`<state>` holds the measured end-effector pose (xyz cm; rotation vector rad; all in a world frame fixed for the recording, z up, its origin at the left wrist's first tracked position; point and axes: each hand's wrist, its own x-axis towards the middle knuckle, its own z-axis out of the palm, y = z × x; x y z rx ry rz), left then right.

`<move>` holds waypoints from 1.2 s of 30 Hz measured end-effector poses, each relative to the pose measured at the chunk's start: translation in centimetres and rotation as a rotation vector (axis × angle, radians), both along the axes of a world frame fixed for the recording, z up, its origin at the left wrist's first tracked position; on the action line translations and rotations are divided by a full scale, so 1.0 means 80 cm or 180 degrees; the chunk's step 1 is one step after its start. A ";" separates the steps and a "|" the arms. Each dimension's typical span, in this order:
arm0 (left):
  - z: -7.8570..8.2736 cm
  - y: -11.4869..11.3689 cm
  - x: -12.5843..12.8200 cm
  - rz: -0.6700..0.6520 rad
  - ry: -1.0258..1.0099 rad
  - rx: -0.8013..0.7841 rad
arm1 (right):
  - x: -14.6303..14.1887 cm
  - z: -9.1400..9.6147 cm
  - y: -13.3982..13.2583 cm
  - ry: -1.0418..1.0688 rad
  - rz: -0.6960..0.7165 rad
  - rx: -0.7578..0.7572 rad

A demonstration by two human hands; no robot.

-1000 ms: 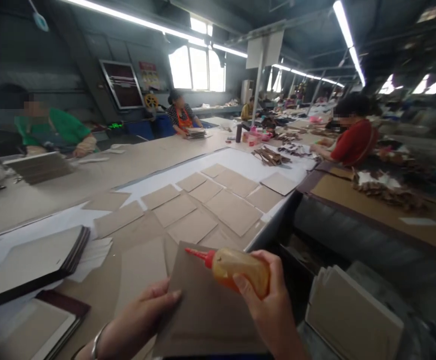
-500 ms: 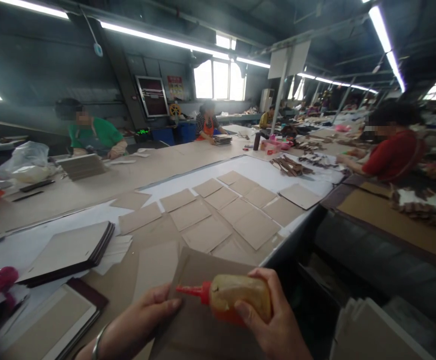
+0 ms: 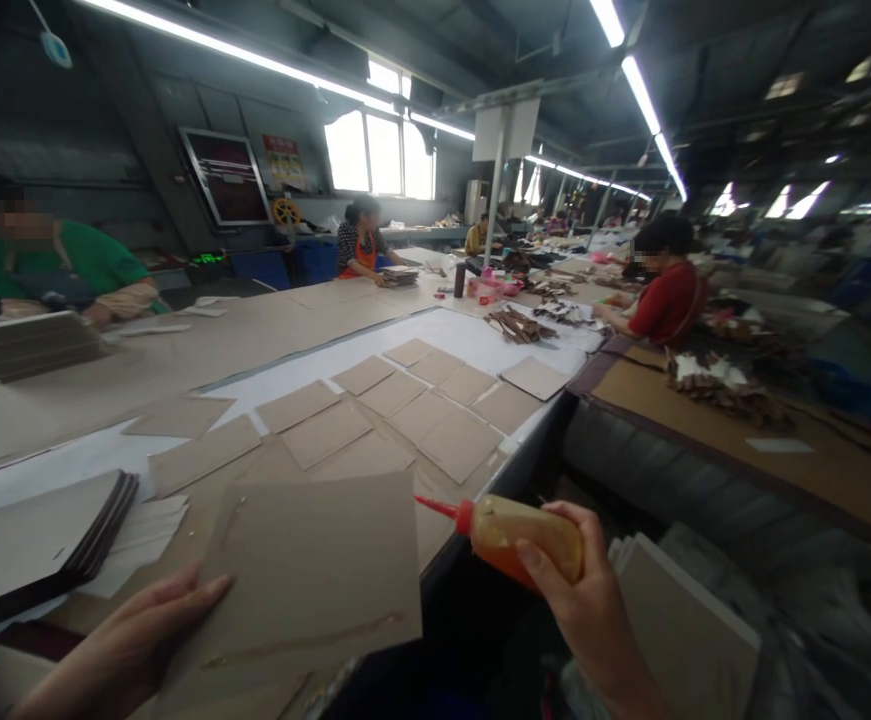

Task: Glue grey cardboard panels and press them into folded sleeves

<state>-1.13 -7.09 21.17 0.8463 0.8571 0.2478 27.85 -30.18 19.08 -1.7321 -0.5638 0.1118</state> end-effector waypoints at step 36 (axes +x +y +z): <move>-0.016 0.009 -0.010 0.0006 0.0163 0.0015 | -0.025 0.022 -0.001 0.1040 0.0574 0.0120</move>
